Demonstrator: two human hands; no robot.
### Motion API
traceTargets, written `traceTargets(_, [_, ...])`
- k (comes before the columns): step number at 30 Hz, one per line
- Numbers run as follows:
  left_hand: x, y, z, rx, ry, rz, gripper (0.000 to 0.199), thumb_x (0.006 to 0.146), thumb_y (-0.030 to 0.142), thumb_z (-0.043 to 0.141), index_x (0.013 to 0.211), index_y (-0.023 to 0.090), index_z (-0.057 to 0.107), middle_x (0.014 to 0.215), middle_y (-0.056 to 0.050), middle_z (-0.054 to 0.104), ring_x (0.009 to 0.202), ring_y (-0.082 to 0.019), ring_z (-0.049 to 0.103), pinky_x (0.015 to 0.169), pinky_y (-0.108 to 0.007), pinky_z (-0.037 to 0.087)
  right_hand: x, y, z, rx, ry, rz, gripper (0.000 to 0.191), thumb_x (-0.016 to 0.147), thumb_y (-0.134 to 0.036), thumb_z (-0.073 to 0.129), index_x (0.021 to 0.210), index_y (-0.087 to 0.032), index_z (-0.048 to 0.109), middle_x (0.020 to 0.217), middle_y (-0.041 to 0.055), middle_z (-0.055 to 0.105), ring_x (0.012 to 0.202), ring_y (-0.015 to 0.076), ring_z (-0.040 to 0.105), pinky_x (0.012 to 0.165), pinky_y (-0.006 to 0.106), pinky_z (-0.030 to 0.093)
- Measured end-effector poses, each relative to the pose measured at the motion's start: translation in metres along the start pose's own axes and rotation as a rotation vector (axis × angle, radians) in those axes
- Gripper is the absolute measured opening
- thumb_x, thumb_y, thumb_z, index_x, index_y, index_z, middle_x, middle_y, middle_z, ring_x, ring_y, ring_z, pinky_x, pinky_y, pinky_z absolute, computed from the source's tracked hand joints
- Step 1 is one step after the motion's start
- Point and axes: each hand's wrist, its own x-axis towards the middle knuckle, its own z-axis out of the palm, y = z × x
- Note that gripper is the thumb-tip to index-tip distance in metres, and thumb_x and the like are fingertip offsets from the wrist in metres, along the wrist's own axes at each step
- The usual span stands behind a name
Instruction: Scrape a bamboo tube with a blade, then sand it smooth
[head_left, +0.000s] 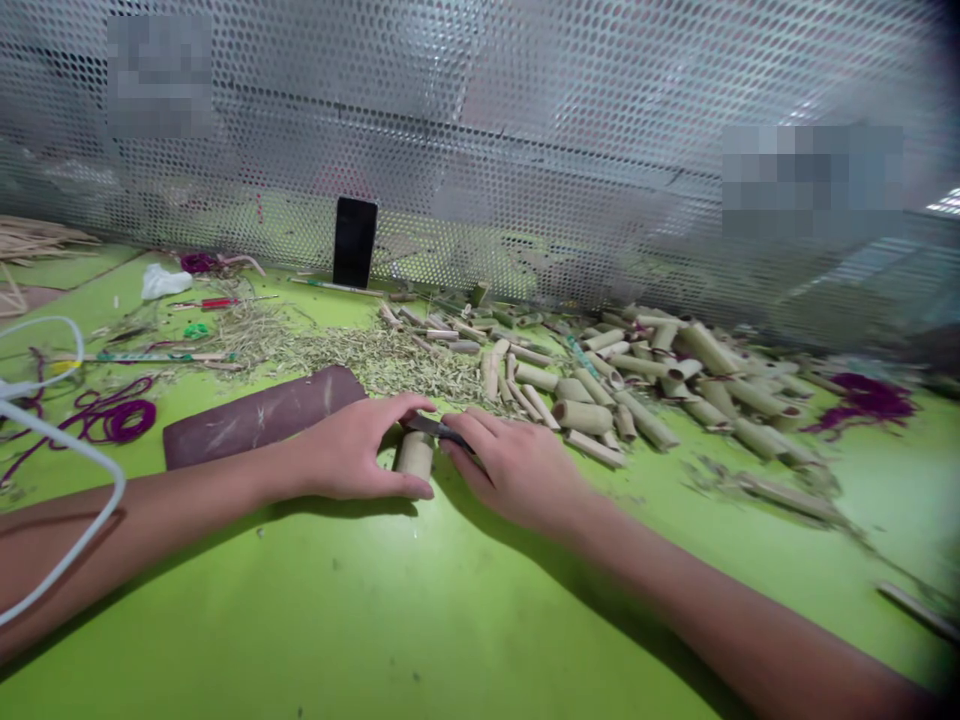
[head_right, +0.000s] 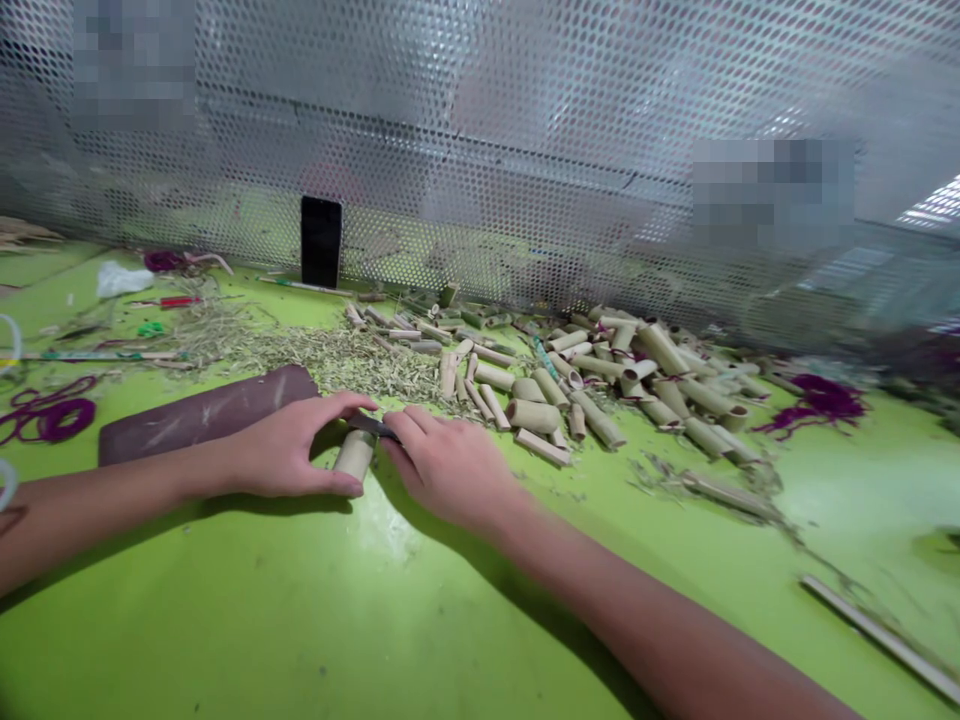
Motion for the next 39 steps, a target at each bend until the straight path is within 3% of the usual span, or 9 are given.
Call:
traceTargets(10, [-0.001,0.005,-0.001,0.045,0.000,-0.004,0.068,0.081,0.056,0.080,0.136,0.021,0.061,0.134,-0.015,0.071,0.117,-0.037,0.070,0.099,-0.052,0.056,0.001,-0.001,-0.002,0.039,-0.020,-0.003,0.028,0.110,-0.026,0.045,0.114,-0.015,0.070,0.090,0.0081,0.074,0.064,0.0159,0.060,0.056,0.029,0.034])
traceTargets(15, [-0.001,0.003,-0.001,0.086,0.011,0.079,0.062,0.086,0.053,0.076,0.137,0.023,0.059,0.133,-0.013,0.072,0.117,-0.034,0.071,0.101,-0.048,0.056,0.002,-0.001,-0.004,0.059,-0.068,0.031,0.025,0.110,-0.028,0.047,0.107,-0.017,0.069,0.090,0.0070,0.073,0.065,0.0165,0.060,0.058,0.030,0.033])
traceTargets(23, [0.004,-0.003,-0.002,0.115,0.000,0.149,0.058,0.087,0.054,0.072,0.132,0.020,0.060,0.127,-0.014,0.073,0.114,-0.033,0.070,0.099,-0.048,0.055,0.001,-0.003,-0.006,0.106,-0.117,0.083,0.026,0.112,-0.030,0.048,0.109,-0.016,0.069,0.091,0.0081,0.074,0.069,0.0185,0.063,0.060,0.029,0.038])
traceTargets(35, [0.003,-0.007,-0.003,0.136,-0.006,0.212,0.055,0.091,0.052,0.071,0.133,0.018,0.063,0.130,-0.015,0.073,0.119,-0.033,0.069,0.106,-0.048,0.054,-0.003,0.005,-0.003,0.188,-0.125,0.050,0.024,0.110,-0.029,0.050,0.115,-0.019,0.071,0.094,0.0084,0.077,0.077,0.0216,0.069,0.067,0.031,0.047])
traceTargets(39, [0.003,-0.009,-0.002,0.140,0.001,0.202,0.058,0.088,0.055,0.075,0.133,0.019,0.065,0.130,-0.013,0.074,0.118,-0.032,0.070,0.107,-0.047,0.054,-0.005,0.002,-0.003,0.193,-0.174,0.089,0.027,0.110,-0.030,0.048,0.122,-0.020,0.070,0.104,0.0108,0.079,0.082,0.0235,0.072,0.069,0.032,0.049])
